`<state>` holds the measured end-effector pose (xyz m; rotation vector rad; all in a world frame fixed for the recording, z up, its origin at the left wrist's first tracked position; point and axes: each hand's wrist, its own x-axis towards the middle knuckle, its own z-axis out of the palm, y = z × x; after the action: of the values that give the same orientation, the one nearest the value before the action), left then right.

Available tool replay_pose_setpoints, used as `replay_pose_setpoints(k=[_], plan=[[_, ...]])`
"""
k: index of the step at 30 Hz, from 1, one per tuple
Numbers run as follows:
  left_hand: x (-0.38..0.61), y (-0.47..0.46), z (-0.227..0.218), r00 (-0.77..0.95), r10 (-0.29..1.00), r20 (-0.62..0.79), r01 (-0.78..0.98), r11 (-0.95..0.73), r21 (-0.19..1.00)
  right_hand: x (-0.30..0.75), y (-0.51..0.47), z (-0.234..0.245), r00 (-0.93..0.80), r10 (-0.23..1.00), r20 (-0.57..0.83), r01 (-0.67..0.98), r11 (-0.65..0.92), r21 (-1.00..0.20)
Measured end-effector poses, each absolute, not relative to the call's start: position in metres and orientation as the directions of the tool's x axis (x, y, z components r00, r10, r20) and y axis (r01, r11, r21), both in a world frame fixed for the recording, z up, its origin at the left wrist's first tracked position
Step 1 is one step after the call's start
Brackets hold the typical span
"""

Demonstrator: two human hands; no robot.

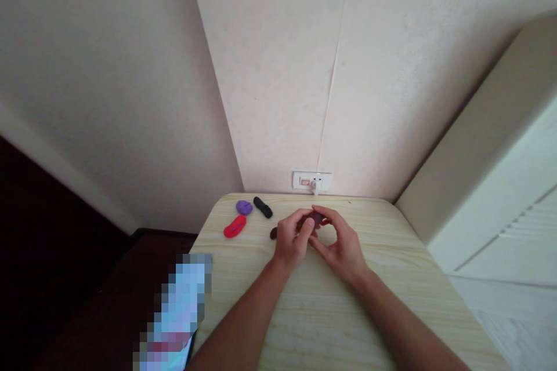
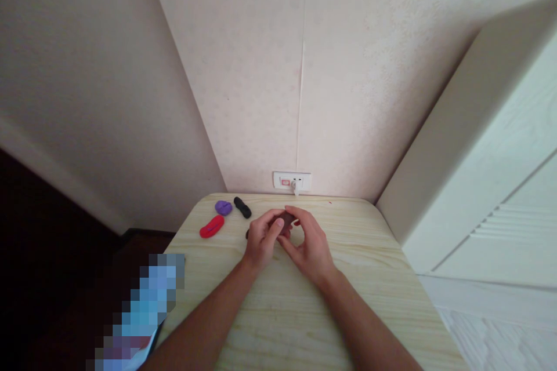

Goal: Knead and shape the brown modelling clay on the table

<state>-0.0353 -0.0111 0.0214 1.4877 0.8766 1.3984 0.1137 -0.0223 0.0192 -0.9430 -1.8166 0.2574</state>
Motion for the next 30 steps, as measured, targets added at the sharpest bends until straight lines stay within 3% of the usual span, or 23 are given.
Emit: replay_pose_setpoints(k=[11,17,22,30], plan=[[-0.0299,-0.0102,0.0173,0.063,0.917,0.395,-0.089,-0.389,0.917,0.1164,-0.021,0.0203,-0.177,0.617,0.767,0.542,0.711,-0.447],[-0.0333,-0.0119,0.023,0.109,0.939,0.326,-0.232,-0.295,0.927,0.1177,-0.0266,0.0242,-0.195,0.687,0.7,0.538,0.672,-0.51],[-0.0335,-0.0089,0.0194,0.101,0.945,0.31,-0.186,-0.288,0.939,0.1166,-0.0252,0.0229,-0.209,0.729,0.652,0.524,0.646,-0.555],[-0.0311,-0.0073,0.0162,0.045,0.929,0.367,-0.069,-0.363,0.929,0.1163,-0.0189,0.0171,-0.155,0.659,0.736,0.549,0.677,-0.49]])
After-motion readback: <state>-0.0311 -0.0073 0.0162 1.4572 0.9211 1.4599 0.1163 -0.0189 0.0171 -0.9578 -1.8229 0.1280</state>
